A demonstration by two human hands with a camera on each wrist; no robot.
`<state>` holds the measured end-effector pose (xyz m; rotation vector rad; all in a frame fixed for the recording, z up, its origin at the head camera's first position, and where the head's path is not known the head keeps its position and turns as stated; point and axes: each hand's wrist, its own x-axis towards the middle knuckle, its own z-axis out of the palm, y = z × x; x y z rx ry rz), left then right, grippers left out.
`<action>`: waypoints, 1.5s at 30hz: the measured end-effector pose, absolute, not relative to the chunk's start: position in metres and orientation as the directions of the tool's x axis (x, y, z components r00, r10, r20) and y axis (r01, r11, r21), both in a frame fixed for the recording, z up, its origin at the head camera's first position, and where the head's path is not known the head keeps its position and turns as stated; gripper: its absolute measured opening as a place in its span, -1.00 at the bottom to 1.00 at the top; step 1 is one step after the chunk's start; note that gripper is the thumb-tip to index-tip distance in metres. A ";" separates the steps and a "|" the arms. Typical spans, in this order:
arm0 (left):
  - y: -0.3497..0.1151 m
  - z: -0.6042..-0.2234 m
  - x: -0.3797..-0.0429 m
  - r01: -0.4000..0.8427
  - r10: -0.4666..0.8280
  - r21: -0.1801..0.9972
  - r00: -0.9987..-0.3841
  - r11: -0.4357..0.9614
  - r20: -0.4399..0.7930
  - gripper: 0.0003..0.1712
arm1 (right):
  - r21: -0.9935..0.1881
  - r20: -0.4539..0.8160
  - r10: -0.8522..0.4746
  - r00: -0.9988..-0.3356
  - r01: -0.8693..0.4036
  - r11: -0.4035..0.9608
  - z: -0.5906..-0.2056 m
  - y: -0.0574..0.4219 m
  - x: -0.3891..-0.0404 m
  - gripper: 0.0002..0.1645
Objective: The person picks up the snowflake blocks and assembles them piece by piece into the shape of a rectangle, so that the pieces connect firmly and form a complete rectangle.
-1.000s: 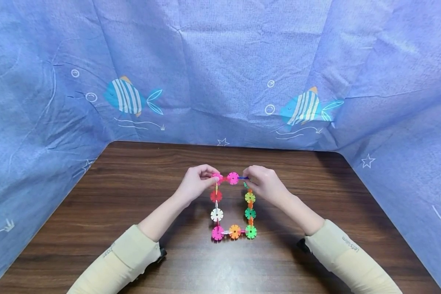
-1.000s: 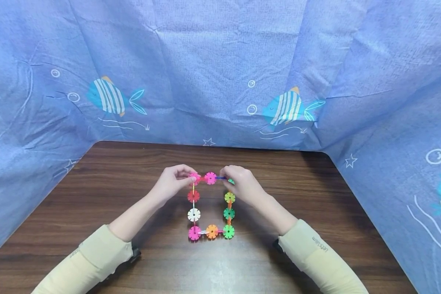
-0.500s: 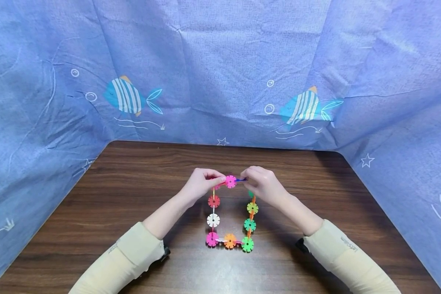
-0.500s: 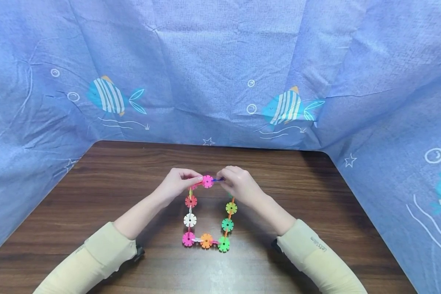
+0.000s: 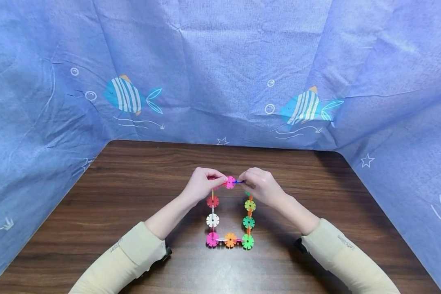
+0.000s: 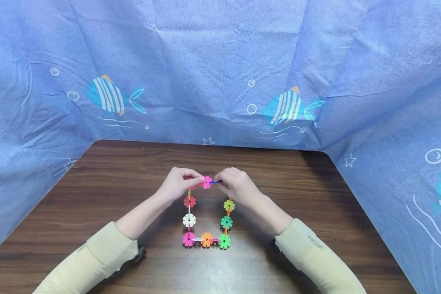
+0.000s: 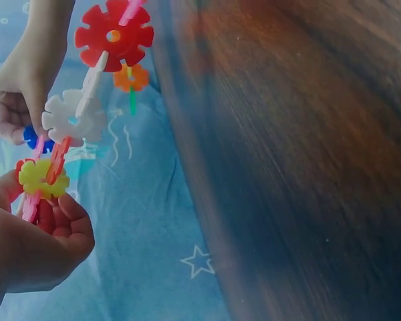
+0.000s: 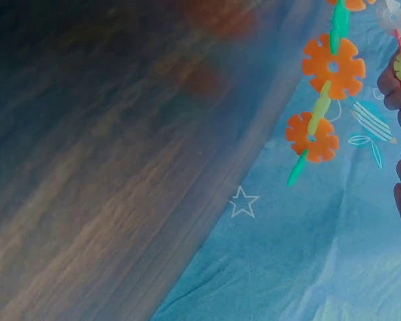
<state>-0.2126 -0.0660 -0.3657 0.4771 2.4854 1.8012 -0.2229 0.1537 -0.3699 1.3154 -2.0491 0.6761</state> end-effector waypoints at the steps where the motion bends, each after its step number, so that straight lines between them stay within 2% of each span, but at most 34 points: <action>1: -0.066 -0.365 -0.212 0.224 0.263 0.932 -0.953 0.286 0.148 -0.85 | -0.080 0.725 -0.614 -0.311 -0.924 0.374 -0.371 0.153 -0.224 -0.75; 5: -0.065 -0.365 -0.211 0.220 0.257 0.926 -0.956 0.307 0.142 -0.87 | -0.069 0.731 -0.614 -0.298 -0.927 0.368 -0.373 0.153 -0.224 -0.69; 17: -0.068 -0.370 -0.211 0.222 0.258 0.926 -0.955 0.307 0.143 -0.88 | -0.163 0.656 -0.637 -0.405 -0.900 0.404 -0.375 0.157 -0.224 -0.68; 25: -0.070 -0.374 -0.215 0.216 0.257 0.931 -0.956 0.294 0.141 -0.89 | -0.267 0.566 -0.625 -0.538 -0.837 0.478 -0.380 0.178 -0.230 -0.62; 35: -0.071 -0.374 -0.216 0.214 0.258 0.933 -0.956 0.291 0.139 -0.87 | -0.420 0.296 -0.576 -0.762 -0.645 0.638 -0.385 0.192 -0.234 -0.67; 40: -0.071 -0.375 -0.217 0.208 0.258 0.936 -0.957 0.284 0.134 -0.87 | -0.468 0.210 -0.547 -0.811 -0.574 0.672 -0.389 0.195 -0.236 -0.68; 45: -0.071 -0.374 -0.217 0.214 0.256 0.938 -0.956 0.271 0.144 -0.87 | -0.490 0.211 -0.537 -0.817 -0.564 0.665 -0.393 0.197 -0.238 -0.73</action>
